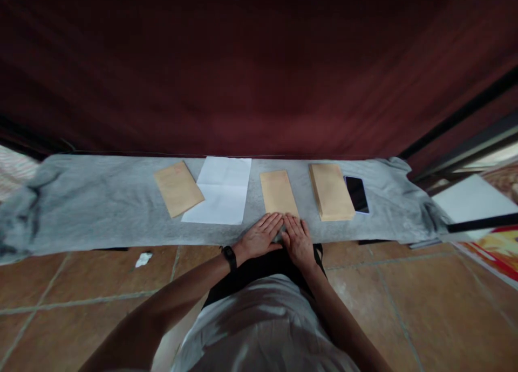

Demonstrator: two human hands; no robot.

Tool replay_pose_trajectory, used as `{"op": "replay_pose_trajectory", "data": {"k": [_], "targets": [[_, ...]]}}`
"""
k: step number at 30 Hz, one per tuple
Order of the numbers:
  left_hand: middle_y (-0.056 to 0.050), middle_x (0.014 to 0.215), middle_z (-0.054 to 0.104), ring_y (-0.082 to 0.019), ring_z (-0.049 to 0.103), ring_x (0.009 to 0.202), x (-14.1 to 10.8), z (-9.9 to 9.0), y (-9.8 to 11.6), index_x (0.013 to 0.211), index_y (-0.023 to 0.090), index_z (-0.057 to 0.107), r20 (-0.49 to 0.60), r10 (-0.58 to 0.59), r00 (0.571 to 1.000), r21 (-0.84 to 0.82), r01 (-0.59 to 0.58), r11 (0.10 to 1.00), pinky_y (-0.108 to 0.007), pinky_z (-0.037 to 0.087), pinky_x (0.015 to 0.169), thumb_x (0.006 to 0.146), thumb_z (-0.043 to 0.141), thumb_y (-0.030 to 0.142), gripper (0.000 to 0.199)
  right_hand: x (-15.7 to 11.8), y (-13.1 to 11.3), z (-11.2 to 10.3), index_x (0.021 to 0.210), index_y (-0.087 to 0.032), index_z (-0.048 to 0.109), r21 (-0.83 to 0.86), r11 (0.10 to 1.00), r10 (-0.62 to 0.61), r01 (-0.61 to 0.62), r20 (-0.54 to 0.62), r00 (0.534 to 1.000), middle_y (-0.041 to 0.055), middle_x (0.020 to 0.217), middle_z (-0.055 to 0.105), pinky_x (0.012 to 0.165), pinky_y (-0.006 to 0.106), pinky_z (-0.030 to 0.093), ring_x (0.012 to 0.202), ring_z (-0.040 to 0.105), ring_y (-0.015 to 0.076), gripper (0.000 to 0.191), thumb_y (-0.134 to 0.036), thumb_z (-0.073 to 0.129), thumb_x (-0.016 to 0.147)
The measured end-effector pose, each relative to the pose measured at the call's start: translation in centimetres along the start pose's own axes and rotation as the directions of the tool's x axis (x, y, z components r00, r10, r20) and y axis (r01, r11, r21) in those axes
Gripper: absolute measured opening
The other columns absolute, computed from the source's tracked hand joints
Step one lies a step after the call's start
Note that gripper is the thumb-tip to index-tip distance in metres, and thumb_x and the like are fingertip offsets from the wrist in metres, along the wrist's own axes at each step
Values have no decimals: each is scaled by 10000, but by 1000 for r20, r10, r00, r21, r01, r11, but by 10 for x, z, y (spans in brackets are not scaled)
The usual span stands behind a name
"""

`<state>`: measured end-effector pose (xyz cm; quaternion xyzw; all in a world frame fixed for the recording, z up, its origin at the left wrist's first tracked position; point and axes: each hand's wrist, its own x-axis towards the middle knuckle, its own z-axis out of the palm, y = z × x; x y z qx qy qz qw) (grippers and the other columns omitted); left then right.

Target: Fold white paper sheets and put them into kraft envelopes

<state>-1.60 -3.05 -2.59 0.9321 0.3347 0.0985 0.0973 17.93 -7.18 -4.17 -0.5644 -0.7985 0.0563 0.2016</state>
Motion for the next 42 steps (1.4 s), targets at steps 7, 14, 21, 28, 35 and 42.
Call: {"op": "replay_pose_trajectory", "data": {"k": [7, 14, 21, 28, 35, 42], "targets": [[-194, 1623, 315, -280, 241, 1530, -14, -7, -10, 1548, 72, 317, -6, 47, 999, 174, -46, 984, -425, 227, 1252, 975, 489, 571, 779, -3, 9, -7, 1567, -172, 349, -79, 994, 77, -79, -27, 997, 100, 1579, 425, 1224, 483, 230, 1462, 388, 257, 520, -312, 352, 1067], [-186, 1601, 369, -277, 305, 1509, -28, -8, -12, 1528, 84, 361, -34, -8, 999, 150, 13, 989, -436, 286, 1232, 970, 525, 514, 724, -2, 17, -18, 1478, -169, 483, -77, 983, 162, -169, -85, 983, 122, 1481, 550, 1173, 493, 282, 1390, 449, 291, 455, -275, 405, 1043], [-182, 1379, 626, -295, 562, 1316, -6, 0, 4, 1324, 112, 589, -188, -179, 966, 106, 201, 974, -467, 448, 1093, 1022, 421, 291, 389, 28, 15, -15, 1086, -148, 654, 424, 834, 464, -353, -194, 864, 168, 1205, 645, 1025, 494, 419, 1152, 550, 302, 225, -253, 563, 910], [-128, 1289, 668, -291, 621, 1179, 0, 8, 11, 1274, 171, 601, -296, -304, 906, -3, 317, 948, -478, 499, 1004, 989, 469, 220, 318, 47, 0, -8, 955, -243, 549, 940, 164, 680, -300, 112, 724, -15, 768, 651, 660, 361, 590, 686, 639, 191, 360, -524, 672, 766], [-112, 1387, 609, -252, 574, 1276, -7, 7, 10, 1365, 207, 547, -316, -303, 899, -149, 269, 952, -455, 491, 1050, 1002, 444, 246, 379, 51, -12, -8, 919, -260, 574, 972, -56, 703, -229, 201, 682, -15, 762, 673, 660, 388, 621, 688, 682, 214, 503, -601, 777, 610], [-136, 1495, 516, -273, 511, 1362, -27, 0, -15, 1409, 214, 519, -442, -301, 845, -130, 272, 953, -482, 479, 1093, 1014, 445, 297, 411, 52, 56, -66, 1039, -224, 613, 993, 51, 807, -106, 22, 590, -76, 709, 545, 684, 351, 621, 632, 596, 131, 480, -427, 793, 643]]}}
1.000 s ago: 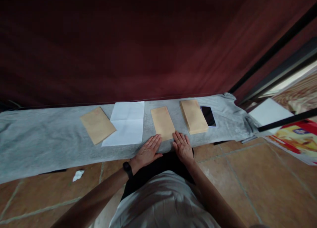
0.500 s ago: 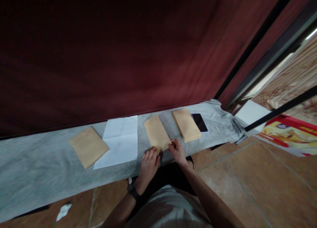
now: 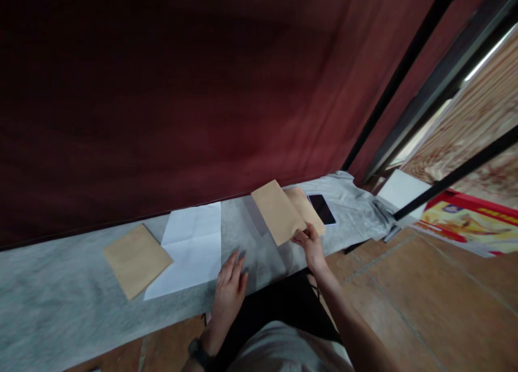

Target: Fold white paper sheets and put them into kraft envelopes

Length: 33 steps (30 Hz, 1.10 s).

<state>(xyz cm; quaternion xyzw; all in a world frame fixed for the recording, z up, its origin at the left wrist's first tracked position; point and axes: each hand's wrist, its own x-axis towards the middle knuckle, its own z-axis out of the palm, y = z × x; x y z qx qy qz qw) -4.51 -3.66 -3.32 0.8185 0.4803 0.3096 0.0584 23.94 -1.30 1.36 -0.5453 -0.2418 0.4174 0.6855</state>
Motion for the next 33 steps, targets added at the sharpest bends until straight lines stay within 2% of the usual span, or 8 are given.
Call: {"op": "replay_pose_trajectory", "data": {"k": [3, 7, 12, 16, 21, 25, 30, 33], "targets": [[-137, 1486, 521, -286, 521, 1356, -3, -5, -22, 1400, 225, 528, -54, -14, 998, 45, 16, 999, -495, 492, 1085, 1009, 448, 323, 411, 25, -15, -26, 1087, -220, 594, -43, 997, -68, 64, -89, 994, -103, 679, 466, 666, 345, 627, 595, 569, 116, 536, -418, 778, 623], [-134, 1484, 519, -292, 528, 1352, -8, -13, -41, 1387, 243, 541, -72, -13, 997, 83, 19, 996, -497, 501, 1085, 1001, 448, 333, 407, 46, -13, -47, 1025, -213, 567, -120, 991, -79, 59, -171, 982, -88, 744, 475, 676, 349, 636, 615, 600, 115, 493, -447, 735, 625], [-108, 1503, 510, -297, 529, 1352, -16, -21, -52, 1389, 270, 544, -111, -29, 993, 127, 43, 991, -499, 493, 1096, 986, 460, 335, 416, 54, -1, -58, 1004, -222, 519, -139, 989, -84, 49, -258, 962, -77, 807, 482, 609, 304, 619, 622, 607, 108, 522, -459, 722, 585], [-136, 1497, 507, -323, 504, 1367, -20, -25, -64, 1403, 245, 521, -131, -65, 989, 182, 89, 979, -533, 488, 1084, 994, 437, 375, 438, 56, 7, -62, 992, -244, 464, -146, 989, -72, 27, -316, 946, -78, 822, 494, 538, 270, 597, 599, 614, 107, 537, -441, 723, 564], [-175, 1440, 554, -346, 518, 1344, -25, -30, -77, 1383, 184, 535, -115, -80, 990, 270, 109, 957, -537, 498, 1055, 990, 419, 489, 511, 56, 14, -68, 997, -263, 400, -117, 993, -63, 21, -365, 929, -96, 814, 505, 556, 281, 615, 586, 628, 106, 573, -408, 744, 562], [-151, 1296, 673, -326, 629, 1205, -28, -33, -80, 1253, 197, 639, -43, -9, 999, 364, 24, 931, -504, 538, 1000, 996, 405, 472, 443, 55, 19, -72, 1000, -269, 376, -74, 997, -47, 19, -393, 918, -100, 808, 512, 571, 291, 630, 587, 642, 111, 607, -382, 767, 550], [-97, 1216, 726, -275, 671, 1158, -23, -37, -74, 1144, 221, 690, 63, 10, 998, 380, -33, 924, -423, 573, 942, 993, 362, 261, 363, 53, 20, -70, 1016, -277, 345, -22, 1000, -13, 5, -396, 918, -98, 809, 536, 626, 317, 648, 608, 661, 117, 650, -400, 784, 552], [-103, 1158, 744, -267, 713, 1052, -16, -41, -66, 1082, 209, 697, 81, -15, 997, 371, -16, 928, -401, 592, 870, 992, 364, 236, 346, 49, 20, -74, 1051, -277, 349, -23, 999, 29, -40, -364, 931, -91, 802, 552, 598, 340, 643, 604, 668, 141, 663, -417, 778, 565]]}}
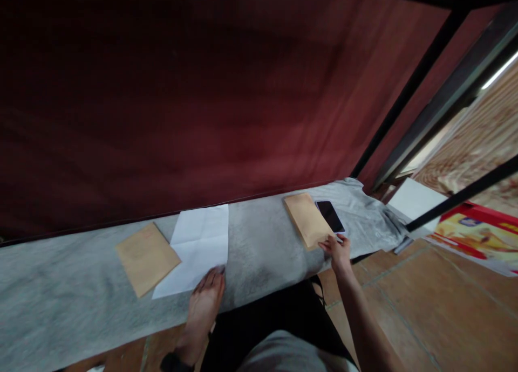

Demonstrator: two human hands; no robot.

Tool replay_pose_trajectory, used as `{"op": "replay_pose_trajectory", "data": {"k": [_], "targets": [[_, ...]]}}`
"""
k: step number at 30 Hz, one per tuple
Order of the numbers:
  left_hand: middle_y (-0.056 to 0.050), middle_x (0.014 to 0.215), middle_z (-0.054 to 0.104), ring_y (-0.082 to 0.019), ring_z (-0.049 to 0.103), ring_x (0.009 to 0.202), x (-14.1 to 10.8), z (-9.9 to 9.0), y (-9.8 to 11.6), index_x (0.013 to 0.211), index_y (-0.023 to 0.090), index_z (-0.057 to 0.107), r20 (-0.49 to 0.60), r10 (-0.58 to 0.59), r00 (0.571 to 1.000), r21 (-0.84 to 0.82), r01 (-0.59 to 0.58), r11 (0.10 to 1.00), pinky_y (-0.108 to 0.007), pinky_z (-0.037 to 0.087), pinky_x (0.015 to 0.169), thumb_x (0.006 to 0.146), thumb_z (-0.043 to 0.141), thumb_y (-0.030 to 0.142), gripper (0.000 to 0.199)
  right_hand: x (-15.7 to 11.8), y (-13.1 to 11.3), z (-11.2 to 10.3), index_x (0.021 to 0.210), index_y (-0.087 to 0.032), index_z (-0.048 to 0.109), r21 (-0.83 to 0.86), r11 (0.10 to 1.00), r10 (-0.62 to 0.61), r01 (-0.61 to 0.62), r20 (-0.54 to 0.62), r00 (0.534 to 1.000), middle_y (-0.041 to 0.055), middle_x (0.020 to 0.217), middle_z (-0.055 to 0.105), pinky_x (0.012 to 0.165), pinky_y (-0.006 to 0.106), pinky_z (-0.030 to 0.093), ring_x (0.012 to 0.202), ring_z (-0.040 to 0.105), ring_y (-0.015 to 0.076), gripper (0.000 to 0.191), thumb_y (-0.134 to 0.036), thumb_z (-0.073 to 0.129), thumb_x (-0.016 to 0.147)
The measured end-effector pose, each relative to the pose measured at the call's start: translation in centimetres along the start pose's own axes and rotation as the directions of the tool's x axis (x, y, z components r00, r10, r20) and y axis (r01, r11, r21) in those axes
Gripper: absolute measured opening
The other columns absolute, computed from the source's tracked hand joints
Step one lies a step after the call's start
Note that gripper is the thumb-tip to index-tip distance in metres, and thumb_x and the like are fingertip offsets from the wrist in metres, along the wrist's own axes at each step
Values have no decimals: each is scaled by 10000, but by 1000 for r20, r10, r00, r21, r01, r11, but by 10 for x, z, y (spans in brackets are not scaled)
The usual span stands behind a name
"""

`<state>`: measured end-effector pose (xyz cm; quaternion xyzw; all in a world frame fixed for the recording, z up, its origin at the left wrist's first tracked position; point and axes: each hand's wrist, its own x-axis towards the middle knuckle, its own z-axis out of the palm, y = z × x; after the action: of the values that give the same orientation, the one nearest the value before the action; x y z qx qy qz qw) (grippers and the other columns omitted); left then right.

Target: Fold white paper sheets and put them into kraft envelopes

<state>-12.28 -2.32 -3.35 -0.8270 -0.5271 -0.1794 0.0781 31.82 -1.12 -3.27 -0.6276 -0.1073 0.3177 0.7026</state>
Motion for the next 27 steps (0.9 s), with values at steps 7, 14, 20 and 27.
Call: {"op": "replay_pose_trajectory", "data": {"k": [7, 14, 20, 27], "targets": [[-125, 1075, 742, -259, 710, 978, 22, -27, 64, 1062, 170, 673, 69, 73, 995, -68, -68, 995, -410, 576, 871, 968, 421, 137, 271, -13, -7, -26, 1206, -226, 472, -456, 850, -272, 264, 48, 961, 23, 983, 614, 572, 312, 527, 632, 597, 148, 642, -483, 712, 669], [-101, 945, 724, -246, 696, 922, 26, -28, 157, 928, 208, 669, 146, 110, 983, -293, -63, 954, -415, 570, 848, 972, 517, 231, 160, -88, 10, 33, 1101, -192, 672, -426, 812, -108, 399, 562, 820, 88, 968, 715, 711, 363, 531, 773, 651, 222, 474, -560, 586, 814], [-138, 1308, 656, -295, 561, 1285, 38, -17, 90, 1219, 202, 633, 77, -381, 921, -540, 360, 761, -504, 473, 1066, 949, 527, 327, 316, -110, 45, 68, 1154, -182, 660, -454, 689, -182, 565, 646, 741, 105, 964, 713, 763, 404, 547, 800, 670, 247, 459, -500, 551, 842], [-33, 788, 698, -194, 664, 748, 69, -5, 10, 1008, 150, 657, 384, -698, 605, -753, 642, 143, -322, 520, 675, 785, 655, 398, 334, -99, 47, 102, 938, -218, 646, -498, 658, -233, 565, 578, 782, 104, 851, 697, 756, 366, 496, 844, 657, 273, 232, -400, 633, 794]]}}
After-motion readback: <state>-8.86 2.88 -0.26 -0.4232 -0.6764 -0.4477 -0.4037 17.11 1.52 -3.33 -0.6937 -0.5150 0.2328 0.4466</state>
